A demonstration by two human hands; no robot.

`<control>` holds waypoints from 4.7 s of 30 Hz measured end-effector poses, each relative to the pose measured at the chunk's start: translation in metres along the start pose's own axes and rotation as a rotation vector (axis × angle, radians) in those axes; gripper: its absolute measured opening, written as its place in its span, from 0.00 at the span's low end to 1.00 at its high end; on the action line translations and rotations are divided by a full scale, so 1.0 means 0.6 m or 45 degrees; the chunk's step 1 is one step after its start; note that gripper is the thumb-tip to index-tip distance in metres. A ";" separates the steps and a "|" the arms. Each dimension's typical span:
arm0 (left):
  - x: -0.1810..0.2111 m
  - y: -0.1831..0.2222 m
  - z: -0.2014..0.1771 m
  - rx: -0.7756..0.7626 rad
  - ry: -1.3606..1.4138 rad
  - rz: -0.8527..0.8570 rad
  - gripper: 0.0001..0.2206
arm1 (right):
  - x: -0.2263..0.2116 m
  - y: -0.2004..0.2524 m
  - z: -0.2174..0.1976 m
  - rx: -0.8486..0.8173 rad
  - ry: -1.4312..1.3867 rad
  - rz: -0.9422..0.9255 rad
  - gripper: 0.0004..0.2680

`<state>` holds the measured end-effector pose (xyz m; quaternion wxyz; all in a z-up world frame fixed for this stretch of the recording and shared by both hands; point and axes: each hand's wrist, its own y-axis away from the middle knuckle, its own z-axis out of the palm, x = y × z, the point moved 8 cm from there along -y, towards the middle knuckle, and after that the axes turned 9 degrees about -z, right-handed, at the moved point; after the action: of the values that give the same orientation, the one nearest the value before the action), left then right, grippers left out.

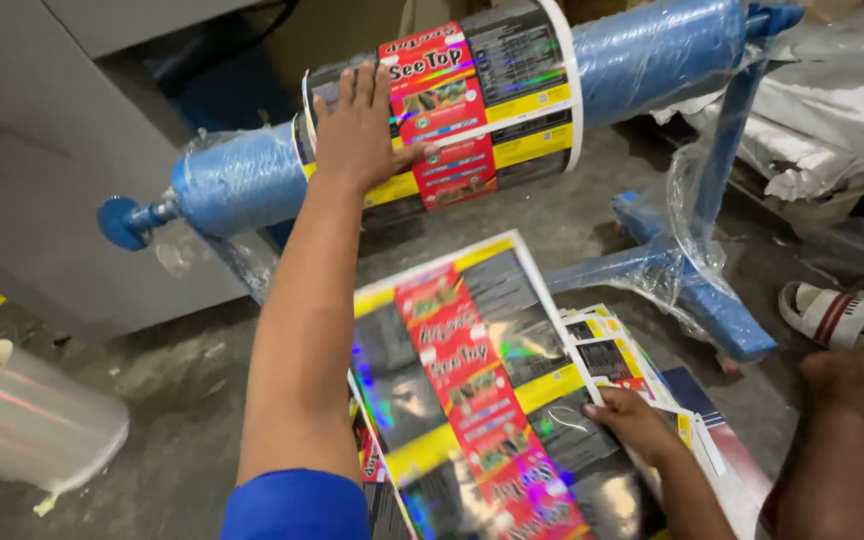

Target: Winding loose sheets of printed labels onto a manual machine roll for organization.

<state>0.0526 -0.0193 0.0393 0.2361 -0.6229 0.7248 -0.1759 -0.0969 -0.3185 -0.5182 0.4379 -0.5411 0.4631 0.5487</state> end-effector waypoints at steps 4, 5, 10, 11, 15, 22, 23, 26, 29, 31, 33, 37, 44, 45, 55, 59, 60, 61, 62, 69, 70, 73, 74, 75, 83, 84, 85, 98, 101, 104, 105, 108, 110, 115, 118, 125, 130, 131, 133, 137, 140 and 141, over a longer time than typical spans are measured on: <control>-0.038 -0.027 -0.001 -0.069 0.170 -0.005 0.46 | -0.030 -0.036 -0.005 -0.253 0.851 -0.130 0.12; -0.053 -0.034 0.012 -0.057 0.170 -0.009 0.46 | -0.039 -0.052 0.011 -0.252 0.858 -0.141 0.12; -0.100 -0.048 0.026 0.118 0.218 -0.124 0.34 | -0.111 -0.211 0.005 0.045 0.699 -0.307 0.18; -0.103 -0.035 0.026 0.107 0.216 -0.129 0.34 | -0.207 -0.228 0.030 0.037 0.696 -0.299 0.18; -0.089 0.011 0.005 0.180 0.186 -0.065 0.30 | -0.517 -0.265 0.011 0.215 -0.952 -0.680 0.17; -0.074 0.097 -0.012 0.331 0.177 0.047 0.28 | -0.557 -0.326 0.019 0.242 -1.631 -0.717 0.09; -0.074 0.106 -0.019 0.334 0.175 0.042 0.28 | -0.569 -0.312 0.021 0.236 -1.630 -0.716 0.09; -0.070 0.127 -0.034 0.282 0.148 0.046 0.26 | -0.596 -0.261 0.030 0.260 -1.577 -0.709 0.10; -0.069 0.121 -0.022 0.130 0.165 0.009 0.24 | -0.595 -0.200 0.023 0.401 -1.098 -0.826 0.10; -0.063 0.110 -0.020 0.191 0.162 0.057 0.25 | -0.549 -0.190 0.014 0.540 -1.038 -0.706 0.11; -0.063 0.068 0.014 0.270 0.134 0.082 0.27 | -0.486 -0.179 0.009 0.562 -1.028 -0.656 0.09; -0.044 0.009 0.041 0.298 0.109 0.066 0.32 | -0.399 -0.095 0.028 0.602 -1.049 -0.567 0.06; -0.029 -0.056 0.042 0.130 0.182 0.018 0.32 | -0.096 -0.021 -0.058 0.302 -1.133 -0.505 0.06; -0.032 -0.062 0.044 0.125 0.168 0.022 0.32 | -0.117 -0.013 -0.051 -0.016 -1.063 -0.538 0.11; -0.032 -0.080 0.046 0.063 0.167 -0.008 0.33 | -0.317 -0.218 -0.071 0.210 -0.231 -0.320 0.13; -0.029 -0.056 0.026 0.059 0.181 -0.021 0.33 | -0.361 -0.105 -0.055 0.199 -0.202 -0.519 0.07; -0.030 -0.058 0.025 0.050 0.185 -0.025 0.34 | -0.381 -0.075 -0.063 0.152 -0.289 -0.548 0.07; -0.031 -0.055 0.026 0.034 0.187 -0.030 0.34 | -0.398 -0.041 -0.069 0.103 -0.379 -0.569 0.08; -0.032 -0.056 0.026 0.030 0.192 -0.028 0.34 | -0.449 -0.003 -0.065 0.107 -0.377 -0.566 0.08; -0.003 -0.051 -0.021 -0.147 0.214 -0.086 0.36 | -0.539 0.079 -0.047 0.051 -0.585 -0.666 0.09; 0.016 -0.039 -0.044 -0.230 0.161 -0.146 0.37 | -0.514 0.072 -0.042 0.061 -0.593 -0.579 0.10; 0.093 -0.083 0.018 -0.053 0.102 -0.010 0.40 | -0.394 0.005 -0.032 0.017 -0.498 -0.429 0.11; 0.133 -0.077 0.014 -0.053 0.096 0.008 0.40 | -0.372 -0.011 -0.028 0.030 -0.511 -0.435 0.11; 0.175 -0.072 0.007 -0.026 0.130 0.052 0.44 | -0.351 -0.031 -0.025 0.022 -0.475 -0.425 0.11; 0.281 -0.072 0.027 0.011 0.192 0.042 0.52 | -0.278 -0.109 -0.025 0.155 -0.437 -0.443 0.09; 0.281 -0.074 0.027 0.030 0.190 0.042 0.53 | -0.277 -0.112 -0.027 0.171 -0.431 -0.444 0.09; 0.275 -0.075 0.027 0.052 0.183 0.036 0.55 | -0.278 -0.119 -0.024 0.178 -0.424 -0.446 0.09; 0.273 -0.058 0.002 0.106 0.159 0.001 0.56 | -0.098 -0.060 0.086 0.049 -0.496 -0.237 0.09; 0.232 -0.077 0.014 0.060 0.130 0.017 0.54 | -0.172 0.030 0.018 0.029 -0.090 -0.114 0.08; 0.140 -0.100 0.028 -0.039 0.414 0.090 0.42 | -0.231 0.009 0.014 -0.128 0.164 -0.143 0.10; 0.088 -0.099 0.019 0.005 0.349 -0.057 0.42 | -0.223 -0.029 0.028 -0.209 0.591 -0.252 0.11; -0.015 -0.089 0.022 0.089 0.256 -0.166 0.39 | -0.172 -0.113 0.105 -0.445 0.993 -0.356 0.12; -0.037 -0.078 0.028 0.114 0.226 -0.133 0.37 | -0.166 -0.138 0.163 -0.612 0.959 -0.343 0.12; -0.020 -0.026 -0.001 0.169 0.203 -0.058 0.33 | -0.139 -0.308 0.122 -0.084 0.321 -0.758 0.10; -0.013 0.018 -0.008 0.272 0.191 -0.005 0.33 | -0.441 -0.254 0.055 0.144 -0.556 -0.551 0.15; -0.006 0.092 -0.022 0.145 0.255 -0.013 0.29 | -0.545 -0.290 -0.061 0.372 -0.969 -0.760 0.07; -0.020 0.044 0.011 0.388 0.138 0.079 0.31 | -0.473 -0.198 -0.047 0.609 -0.826 -0.722 0.05; -0.022 0.028 0.018 0.396 0.138 0.081 0.31 | -0.448 -0.180 -0.044 0.609 -0.826 -0.730 0.05; -0.029 -0.003 0.037 0.379 0.153 0.066 0.32 | -0.395 -0.147 -0.032 0.565 -0.876 -0.739 0.04; -0.022 -0.033 0.019 0.272 0.164 0.031 0.32 | -0.262 -0.064 -0.039 0.615 -0.845 -0.561 0.05; -0.024 -0.047 0.008 0.149 0.213 -0.032 0.31 | -0.174 -0.016 -0.057 0.466 -0.883 -0.476 0.06; -0.026 -0.054 0.012 0.112 0.191 -0.036 0.31 | -0.154 -0.008 -0.067 0.340 -0.807 -0.386 0.10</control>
<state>0.0853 -0.0088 0.0531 0.2058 -0.6072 0.7231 -0.2571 -0.0820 -0.3552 -0.4256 0.7024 -0.3448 0.2869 0.5526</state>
